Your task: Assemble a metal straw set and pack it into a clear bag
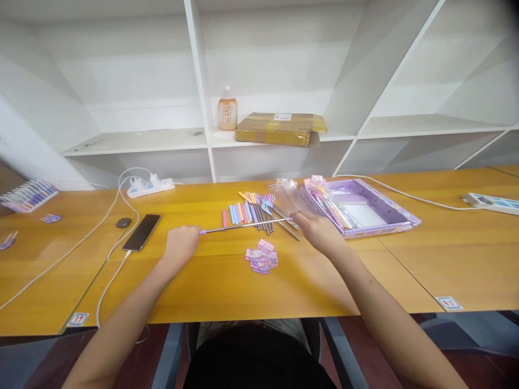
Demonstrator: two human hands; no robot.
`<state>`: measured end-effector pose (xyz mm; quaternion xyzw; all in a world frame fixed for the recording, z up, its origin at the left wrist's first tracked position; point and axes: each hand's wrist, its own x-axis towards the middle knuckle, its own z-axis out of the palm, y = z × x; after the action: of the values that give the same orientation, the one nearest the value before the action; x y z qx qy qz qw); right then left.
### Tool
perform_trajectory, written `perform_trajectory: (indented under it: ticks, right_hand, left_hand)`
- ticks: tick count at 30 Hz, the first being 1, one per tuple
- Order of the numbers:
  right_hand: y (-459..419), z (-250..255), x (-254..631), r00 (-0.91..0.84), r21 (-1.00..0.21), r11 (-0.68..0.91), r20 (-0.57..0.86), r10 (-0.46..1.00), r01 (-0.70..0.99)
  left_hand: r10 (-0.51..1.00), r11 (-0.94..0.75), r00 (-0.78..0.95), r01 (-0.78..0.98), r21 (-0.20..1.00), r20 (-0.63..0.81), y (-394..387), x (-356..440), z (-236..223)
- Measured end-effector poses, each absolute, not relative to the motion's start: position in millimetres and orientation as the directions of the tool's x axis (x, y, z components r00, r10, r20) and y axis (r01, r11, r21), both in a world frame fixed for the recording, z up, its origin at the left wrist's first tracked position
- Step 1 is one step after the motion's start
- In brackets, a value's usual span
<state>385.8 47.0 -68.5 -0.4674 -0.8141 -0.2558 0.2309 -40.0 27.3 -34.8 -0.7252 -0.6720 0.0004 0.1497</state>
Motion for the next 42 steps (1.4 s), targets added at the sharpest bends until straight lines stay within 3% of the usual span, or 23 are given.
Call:
perform_trajectory:
  ticks: [3, 7, 10, 16, 23, 30, 35, 42]
  right_hand:
    - [41, -65, 358, -0.492, 0.199, 0.476, 0.593, 0.638, 0.857]
    - [29, -73, 304, -0.61, 0.208, 0.589, 0.459, 0.646, 0.781]
    - [24, -84, 276, -0.596, 0.188, 0.578, 0.429, 0.679, 0.794]
    - [28, -96, 273, -0.6, 0.195, 0.581, 0.442, 0.667, 0.79]
    - [33, -109, 275, -0.646, 0.21, 0.659, 0.547, 0.533, 0.722]
    - [25, -105, 278, -0.645, 0.159, 0.688, 0.541, 0.539, 0.708]
    - [20, -100, 281, -0.692, 0.236, 0.694, 0.521, 0.5, 0.68]
    - [26, -107, 340, -0.635, 0.29, 0.632, 0.645, 0.425, 0.718]
  left_hand:
    - [0.973, -0.098, 0.135, 0.976, -0.196, 0.187, 23, -20, -39]
    - [0.968, -0.179, 0.205, 0.968, -0.175, 0.146, 24, 10, -54]
    - [0.965, -0.202, 0.226, 0.963, -0.176, 0.13, 29, 16, -62]
    - [0.957, -0.249, 0.27, 0.953, -0.173, 0.108, 27, 6, -67]
    - [0.959, -0.263, 0.274, 0.956, -0.128, 0.079, 21, 9, -72]
    - [0.955, -0.278, 0.289, 0.951, -0.133, 0.069, 17, 7, -76]
    - [0.95, -0.283, 0.296, 0.951, -0.121, 0.099, 14, 10, -81]
    - [0.958, -0.196, 0.218, 0.972, -0.127, 0.187, 17, -56, -79]
